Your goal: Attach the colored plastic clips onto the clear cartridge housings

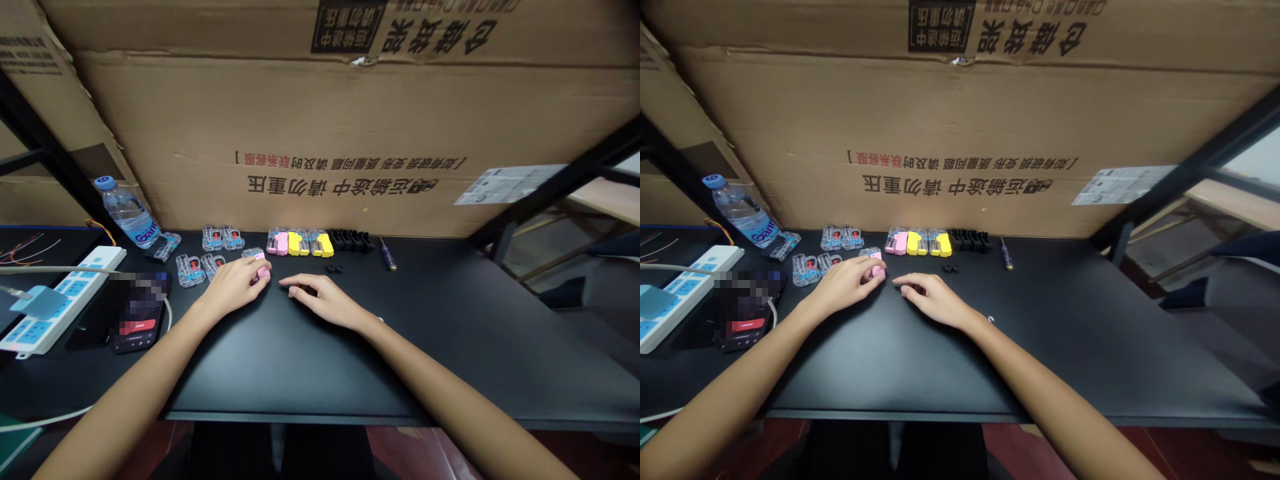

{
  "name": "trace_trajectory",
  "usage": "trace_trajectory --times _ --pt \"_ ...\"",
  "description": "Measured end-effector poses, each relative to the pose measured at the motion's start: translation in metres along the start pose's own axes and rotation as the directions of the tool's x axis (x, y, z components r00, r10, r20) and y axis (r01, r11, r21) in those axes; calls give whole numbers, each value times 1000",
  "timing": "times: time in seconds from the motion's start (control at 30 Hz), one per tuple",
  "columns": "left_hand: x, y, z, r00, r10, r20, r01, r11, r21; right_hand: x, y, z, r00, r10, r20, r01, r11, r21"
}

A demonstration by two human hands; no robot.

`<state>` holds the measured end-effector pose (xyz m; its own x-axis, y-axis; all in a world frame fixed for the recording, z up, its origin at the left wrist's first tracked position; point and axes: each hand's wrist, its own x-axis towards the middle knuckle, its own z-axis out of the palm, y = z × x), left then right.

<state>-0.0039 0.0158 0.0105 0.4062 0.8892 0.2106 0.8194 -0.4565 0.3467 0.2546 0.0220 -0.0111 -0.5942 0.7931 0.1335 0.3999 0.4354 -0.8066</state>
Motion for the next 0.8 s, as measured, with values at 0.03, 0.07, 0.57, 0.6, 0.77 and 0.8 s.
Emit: trace_trajectory --times 0.03,0.07,0.57,0.6,0.77,0.8 --pt "0 -1 0 1000 -7 -7 7 1000 22 0 0 0 1000 -2 2 2 1000 -5" --pt "1 -1 0 1000 -8 -14 9 999 50 0 -1 0 1000 -4 4 4 1000 -11" --pt "2 -11 10 999 -41 0 40 973 228 -1 -1 0 1000 25 12 -25 1000 -9" --pt "2 -12 10 999 -40 0 39 975 217 -1 -1 0 1000 25 14 -25 1000 -8" --pt "3 -17 6 997 -51 -54 61 979 196 -1 -2 -1 1000 27 16 -27 999 -19" --pt "3 -18 5 995 -63 -74 77 976 204 -1 -2 -1 999 30 19 -29 999 -22"
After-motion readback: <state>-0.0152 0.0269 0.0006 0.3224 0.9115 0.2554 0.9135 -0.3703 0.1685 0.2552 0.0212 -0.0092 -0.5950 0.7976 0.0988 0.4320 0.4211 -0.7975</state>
